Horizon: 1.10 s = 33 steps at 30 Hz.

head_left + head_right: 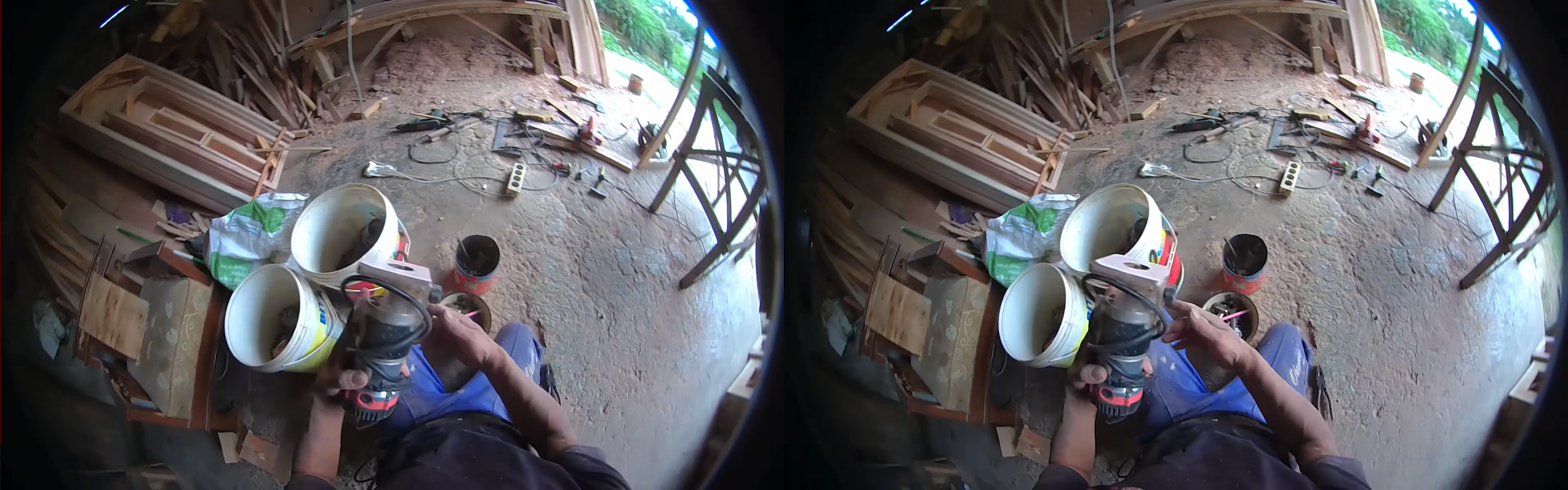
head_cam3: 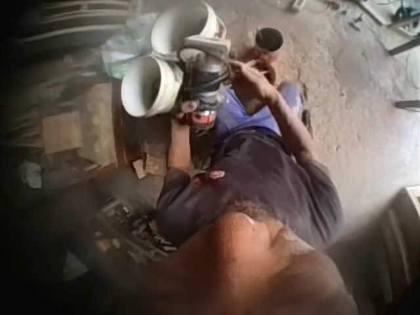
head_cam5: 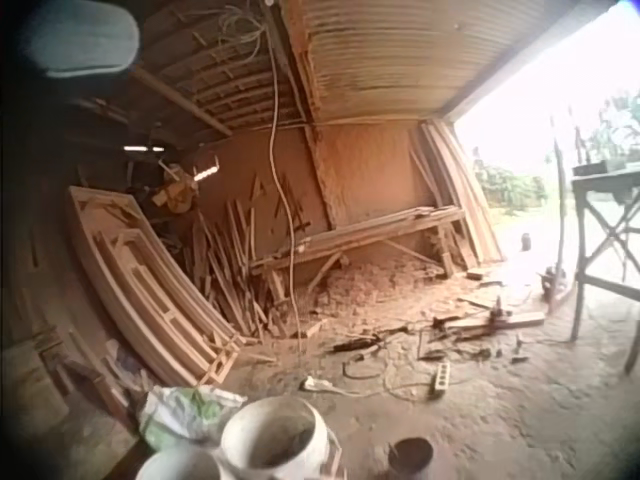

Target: The person handles a handheld router and adjusts a part using a small tool, then uses the router to shape the edges of a wooden frame.

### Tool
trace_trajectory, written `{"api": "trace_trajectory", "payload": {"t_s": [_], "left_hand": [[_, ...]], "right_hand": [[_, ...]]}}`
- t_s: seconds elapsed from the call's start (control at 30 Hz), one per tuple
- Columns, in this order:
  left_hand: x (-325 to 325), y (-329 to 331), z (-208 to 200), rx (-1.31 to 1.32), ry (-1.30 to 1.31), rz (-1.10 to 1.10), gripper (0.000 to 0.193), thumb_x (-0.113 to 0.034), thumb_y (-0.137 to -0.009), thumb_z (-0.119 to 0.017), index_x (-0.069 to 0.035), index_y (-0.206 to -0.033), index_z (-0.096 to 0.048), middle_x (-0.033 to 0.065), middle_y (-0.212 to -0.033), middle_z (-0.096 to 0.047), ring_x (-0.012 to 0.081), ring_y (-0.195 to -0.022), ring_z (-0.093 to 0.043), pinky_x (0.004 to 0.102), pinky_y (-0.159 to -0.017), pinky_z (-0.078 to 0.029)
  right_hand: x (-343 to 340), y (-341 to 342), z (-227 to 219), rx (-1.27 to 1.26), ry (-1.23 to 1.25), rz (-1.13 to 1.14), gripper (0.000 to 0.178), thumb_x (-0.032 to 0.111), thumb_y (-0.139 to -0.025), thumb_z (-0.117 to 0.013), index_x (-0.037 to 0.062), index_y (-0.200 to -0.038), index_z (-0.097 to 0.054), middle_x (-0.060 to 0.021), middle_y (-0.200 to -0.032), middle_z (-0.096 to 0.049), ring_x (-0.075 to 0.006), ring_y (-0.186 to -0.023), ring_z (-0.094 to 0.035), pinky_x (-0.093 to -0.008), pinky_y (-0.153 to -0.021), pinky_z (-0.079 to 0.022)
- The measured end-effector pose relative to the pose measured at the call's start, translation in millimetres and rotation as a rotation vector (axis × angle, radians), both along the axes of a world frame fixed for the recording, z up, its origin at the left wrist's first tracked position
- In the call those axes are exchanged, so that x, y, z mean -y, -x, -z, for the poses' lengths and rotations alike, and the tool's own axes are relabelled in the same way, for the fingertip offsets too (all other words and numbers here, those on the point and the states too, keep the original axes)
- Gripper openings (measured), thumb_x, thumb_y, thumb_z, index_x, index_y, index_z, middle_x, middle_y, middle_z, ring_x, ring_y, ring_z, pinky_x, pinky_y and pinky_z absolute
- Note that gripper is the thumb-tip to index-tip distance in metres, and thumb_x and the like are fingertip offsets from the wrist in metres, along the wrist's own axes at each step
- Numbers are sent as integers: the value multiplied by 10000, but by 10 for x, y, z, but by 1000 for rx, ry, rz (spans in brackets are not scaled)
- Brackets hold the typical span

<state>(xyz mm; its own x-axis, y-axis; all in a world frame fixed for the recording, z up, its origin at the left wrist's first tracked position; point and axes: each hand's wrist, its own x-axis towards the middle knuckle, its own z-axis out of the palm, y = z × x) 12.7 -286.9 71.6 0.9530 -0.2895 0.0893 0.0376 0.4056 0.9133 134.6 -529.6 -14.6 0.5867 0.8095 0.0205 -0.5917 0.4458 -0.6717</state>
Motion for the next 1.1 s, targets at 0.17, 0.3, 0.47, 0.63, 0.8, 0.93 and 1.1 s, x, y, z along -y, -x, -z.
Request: {"api": "trace_trajectory", "payload": {"t_s": [0.17,0.3,0.47,0.63,0.8,0.93,1.1], "left_hand": [[691,-188,5,-40,-175,352,1359,-221,-726,-889,-77,-1661,86,169,-1634,-321,251,-1479,-364,390,-1222,-270],[996,-211,84,-220,-448,549,1327,-109,-770,-842,-66,-1639,160,195,-1540,-445,233,-1369,-464,372,-1169,-344],[1045,-279,544,-220,-661,538,1320,-164,-765,-858,19,-1623,128,215,-1472,-494,252,-1346,-496,352,-1162,-358],[1079,-408,696,-220,-540,446,1297,-153,-740,-841,36,-1628,84,203,-1513,-471,245,-1401,-464,358,-1185,-340],[1431,-653,408,-141,-393,499,1271,-117,-718,-832,-5,-1651,25,172,-1550,-452,237,-1426,-451,359,-1208,-316],[1719,-741,412,-32,-458,537,1263,-75,-687,-835,1,-1653,-24,169,-1612,-381,233,-1480,-383,361,-1221,-293],[1860,-665,518,123,-522,619,1286,-94,-652,-853,-16,-1657,-54,210,-1675,-287,285,-1551,-297,387,-1245,-266]], "right_hand": [[437,-134,23,-310,-351,-182,709,464,-1066,-522,79,-1617,-298,-190,-1481,-550,-236,-1316,-579,-410,-1122,-456],[1057,-285,276,-136,-120,188,734,563,-1070,-436,44,-1584,-366,-203,-1377,-624,-302,-1187,-648,-478,-1011,-520],[1654,-331,-44,-13,-102,694,734,618,-1059,-410,18,-1478,-466,-163,-1156,-694,-254,-990,-706,-399,-780,-614],[2537,-214,42,22,166,1252,738,643,-1058,-372,62,-1507,-440,-139,-1148,-682,-248,-917,-702,-399,-735,-622],[2921,348,976,-425,392,1113,1056,804,-922,-489,160,-1643,-64,-201,-1286,-623,-267,-939,-718,-395,-641,-635],[2501,698,1063,-606,103,1203,1142,784,-919,-523,98,-1649,25,-228,-1390,-581,-291,-1051,-697,-398,-771,-630],[2148,1165,823,-334,482,790,661,507,-1024,-578,109,-1537,-457,-104,-1383,-625,-233,-1164,-660,-371,-879,-580]]}}
